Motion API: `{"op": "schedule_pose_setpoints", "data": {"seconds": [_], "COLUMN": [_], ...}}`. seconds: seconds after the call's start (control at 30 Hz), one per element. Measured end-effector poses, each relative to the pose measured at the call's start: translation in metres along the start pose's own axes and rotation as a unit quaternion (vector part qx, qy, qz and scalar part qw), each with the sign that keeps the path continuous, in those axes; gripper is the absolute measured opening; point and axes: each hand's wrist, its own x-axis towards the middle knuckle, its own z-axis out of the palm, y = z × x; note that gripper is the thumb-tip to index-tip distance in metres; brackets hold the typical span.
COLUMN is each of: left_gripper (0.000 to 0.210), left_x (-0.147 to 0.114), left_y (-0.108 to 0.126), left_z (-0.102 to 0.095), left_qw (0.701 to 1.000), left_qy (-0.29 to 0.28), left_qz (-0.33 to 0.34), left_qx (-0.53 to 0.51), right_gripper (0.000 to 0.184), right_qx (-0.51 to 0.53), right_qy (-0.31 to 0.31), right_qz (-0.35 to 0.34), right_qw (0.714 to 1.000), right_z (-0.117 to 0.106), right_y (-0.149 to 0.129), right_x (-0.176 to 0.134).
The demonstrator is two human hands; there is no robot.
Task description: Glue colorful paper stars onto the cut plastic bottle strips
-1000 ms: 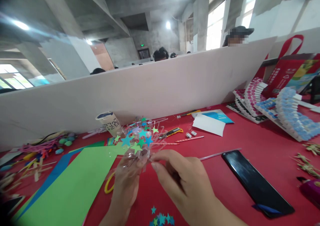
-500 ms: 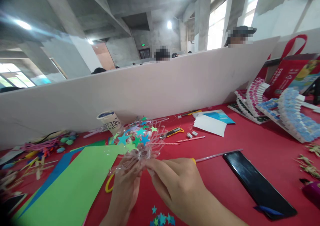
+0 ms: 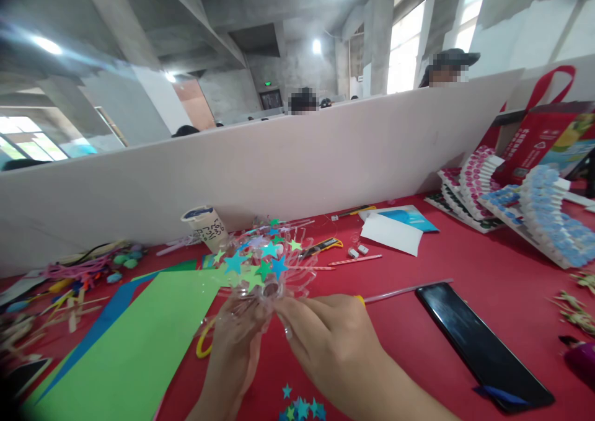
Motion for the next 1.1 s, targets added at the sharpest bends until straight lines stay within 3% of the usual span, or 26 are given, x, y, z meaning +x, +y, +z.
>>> {"op": "schedule_pose_setpoints", "data": {"seconds": [0.4, 0.5, 0.63, 0.73, 0.9, 1.1], "left_gripper": [0.025, 0.030, 0.038, 0.035, 0.026, 0.030], "left_x": [0.003, 0.006, 0.010, 0.012, 0.016, 0.018], "left_y": [-0.002, -0.003, -0.005, -0.007, -0.012, -0.015], "left_z": [0.000, -0.002, -0.004, -0.006, -0.011, -0.015], "left_qw": [1.000, 1.000, 0.998, 0.999, 0.997, 0.996], "left_qy": [-0.025, -0.002, 0.029, 0.019, -0.011, 0.024], "left_qz": [0.016, 0.020, 0.018, 0.030, 0.039, 0.034], "left_qx": [-0.008, -0.018, -0.045, -0.042, -0.059, -0.084], "right_gripper": [0.022, 0.022, 0.020, 0.022, 0.009, 0.007], "right_qx": [0.036, 0.045, 0.023, 0.032, 0.004, 0.014], "right_qy": [0.003, 0.003, 0.037, 0.051, 0.075, 0.020], "right_qz": [0.017, 0.035, 0.053, 0.074, 0.087, 0.056], "right_qw": [0.999, 0.998, 0.998, 0.995, 0.993, 0.998], "right_z": [0.003, 0.001, -0.012, -0.028, -0.043, -0.033], "right_y": [0.004, 0.001, -0.003, -0.003, 0.001, 0.000], "right_x": [-0.005, -0.005, -0.001, 0.003, 0.006, 0.006]}}
